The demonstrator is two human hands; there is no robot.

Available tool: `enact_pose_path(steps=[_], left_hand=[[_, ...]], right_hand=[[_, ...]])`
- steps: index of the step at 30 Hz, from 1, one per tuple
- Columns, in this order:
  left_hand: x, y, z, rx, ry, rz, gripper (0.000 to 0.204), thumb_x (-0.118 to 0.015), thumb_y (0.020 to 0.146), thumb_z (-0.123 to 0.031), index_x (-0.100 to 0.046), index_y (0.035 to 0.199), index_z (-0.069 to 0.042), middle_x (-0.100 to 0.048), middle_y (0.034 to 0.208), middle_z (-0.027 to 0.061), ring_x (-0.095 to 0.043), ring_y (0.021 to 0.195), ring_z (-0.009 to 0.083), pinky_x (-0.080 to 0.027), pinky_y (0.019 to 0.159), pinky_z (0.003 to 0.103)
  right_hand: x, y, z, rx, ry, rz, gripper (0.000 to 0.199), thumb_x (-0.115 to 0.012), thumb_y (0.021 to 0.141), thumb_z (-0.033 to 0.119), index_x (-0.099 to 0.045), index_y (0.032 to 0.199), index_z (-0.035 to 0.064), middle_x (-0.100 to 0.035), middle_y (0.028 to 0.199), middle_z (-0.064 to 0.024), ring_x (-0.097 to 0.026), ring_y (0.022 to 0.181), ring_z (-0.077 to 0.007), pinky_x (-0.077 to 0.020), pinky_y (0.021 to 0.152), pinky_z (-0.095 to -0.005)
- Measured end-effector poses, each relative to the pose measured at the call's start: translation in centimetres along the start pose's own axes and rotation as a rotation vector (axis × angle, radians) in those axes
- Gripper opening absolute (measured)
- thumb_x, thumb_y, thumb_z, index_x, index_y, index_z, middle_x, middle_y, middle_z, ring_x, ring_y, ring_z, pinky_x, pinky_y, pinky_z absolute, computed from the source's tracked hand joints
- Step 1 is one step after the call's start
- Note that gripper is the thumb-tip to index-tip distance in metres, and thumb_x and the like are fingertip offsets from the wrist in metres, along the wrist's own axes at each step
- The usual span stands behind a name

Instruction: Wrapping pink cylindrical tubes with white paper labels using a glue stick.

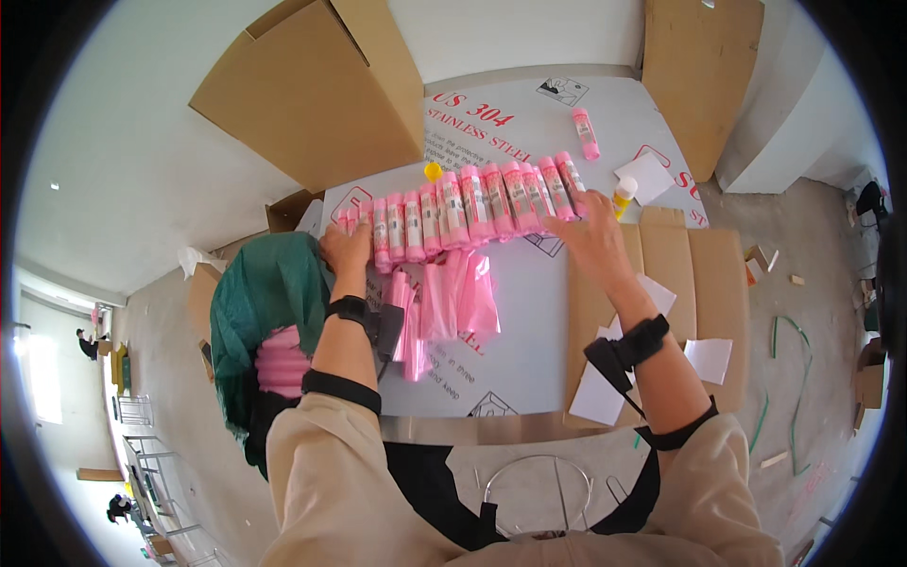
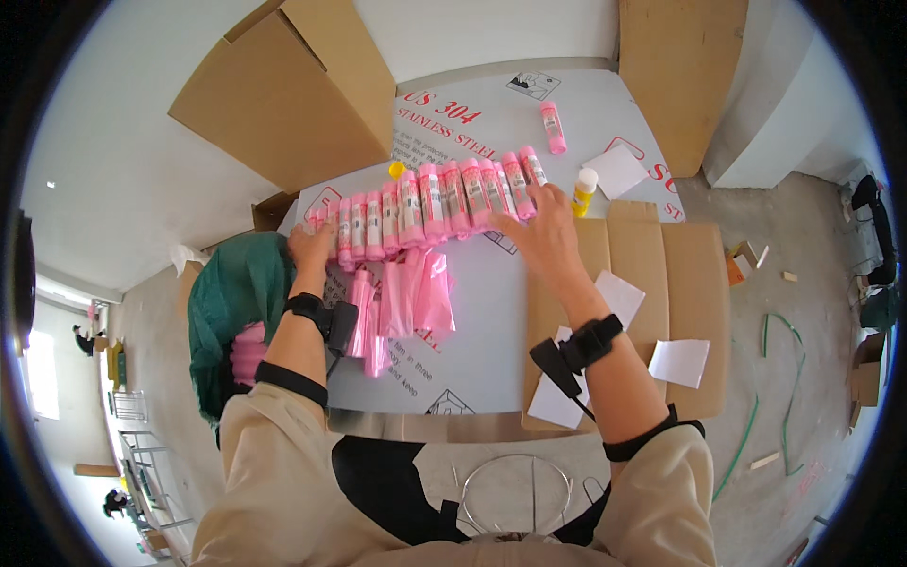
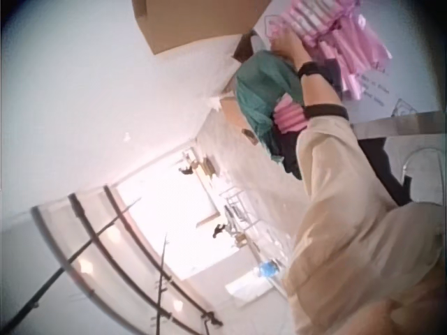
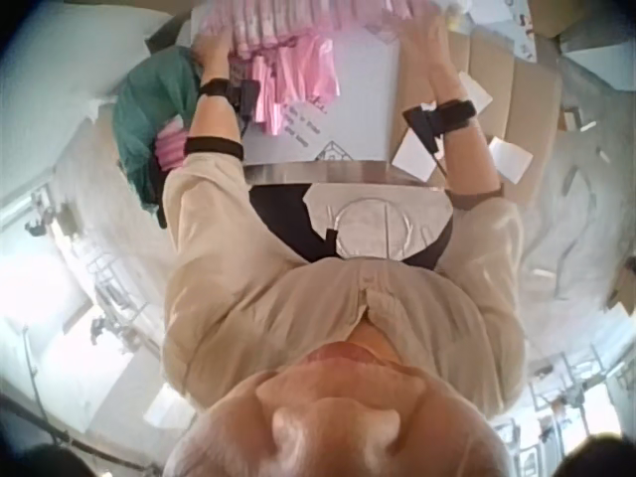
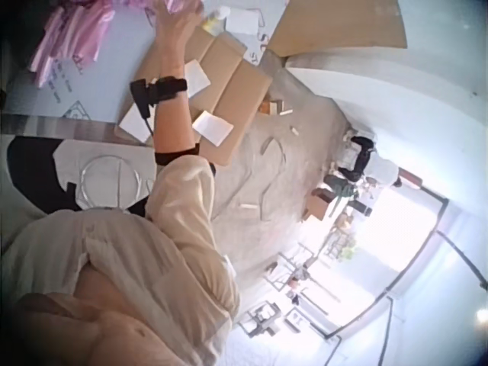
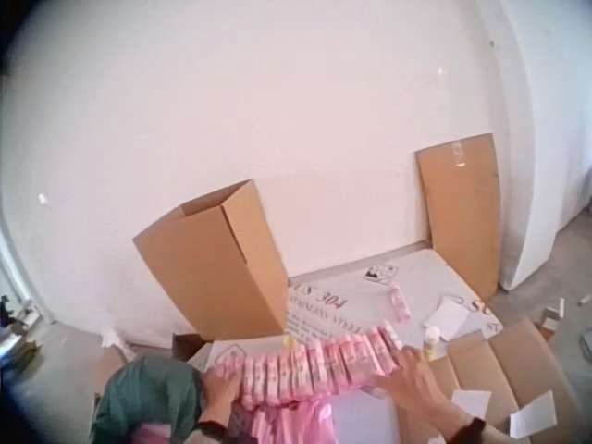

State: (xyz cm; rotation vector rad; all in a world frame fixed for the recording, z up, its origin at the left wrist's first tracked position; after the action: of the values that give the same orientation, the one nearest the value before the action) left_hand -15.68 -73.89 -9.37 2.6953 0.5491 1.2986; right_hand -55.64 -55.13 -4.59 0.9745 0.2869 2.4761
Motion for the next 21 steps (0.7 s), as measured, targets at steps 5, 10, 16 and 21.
enact_pose_path(steps=[5,10,16,21], left_hand=[[-3.2,3.2,4.1,0.258,0.002,0.119,0.072,-0.064,0.070,-0.053,-0.051,0.115,0.002,-0.053,0.111,0.0286,-0.049,0.108,0.0417,-0.037,0.093,0.046],[-4.7,0.3,0.8,0.366,0.312,0.272,0.079,-0.059,0.075,-0.055,-0.040,0.126,0.001,-0.043,0.125,0.0280,-0.039,0.120,0.0385,-0.033,0.098,0.044],[6.5,2.0,-13.1,-0.502,0.174,-0.439,0.071,-0.071,0.071,-0.027,-0.038,0.128,0.000,-0.039,0.130,0.0244,-0.035,0.123,0.0379,-0.030,0.100,0.045],[13.3,3.5,-30.6,-0.704,0.086,-0.421,0.086,-0.070,0.068,-0.036,-0.029,0.136,-0.004,-0.032,0.139,0.0189,-0.027,0.129,0.0358,-0.019,0.102,0.057]], right_hand=[[-2.5,3.7,-4.8,-0.212,-0.135,-0.022,0.082,-0.069,0.070,0.049,-0.041,0.123,-0.0058,-0.046,0.117,-0.0318,-0.039,0.116,-0.0430,-0.0361,0.095,-0.0445],[-4.3,3.9,-8.5,-0.393,-0.309,0.117,0.091,-0.066,0.069,0.056,-0.029,0.136,0.0072,-0.036,0.124,-0.0362,-0.034,0.117,-0.0506,-0.0316,0.097,-0.0500],[-8.0,4.3,-4.4,-0.207,-0.243,0.115,0.082,-0.067,0.070,0.049,-0.037,0.132,0.0056,-0.039,0.128,-0.0293,-0.041,0.112,-0.0487,-0.0305,0.098,-0.0503],[-5.6,4.1,-7.4,0.139,-0.225,-0.068,0.076,-0.075,0.067,0.033,-0.042,0.127,-0.0002,-0.051,0.116,-0.0239,-0.049,0.107,-0.0373,-0.0402,0.090,-0.0440]])
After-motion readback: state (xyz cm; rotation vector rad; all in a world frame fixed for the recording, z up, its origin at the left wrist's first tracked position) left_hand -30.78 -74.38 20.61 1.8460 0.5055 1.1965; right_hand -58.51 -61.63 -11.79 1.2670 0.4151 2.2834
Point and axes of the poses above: each hand's wrist, its own y-axis towards the middle knuckle, its own x-axis out of the back of the hand, z = x × y, the point moved 10 cm from there along y, towards the middle knuckle
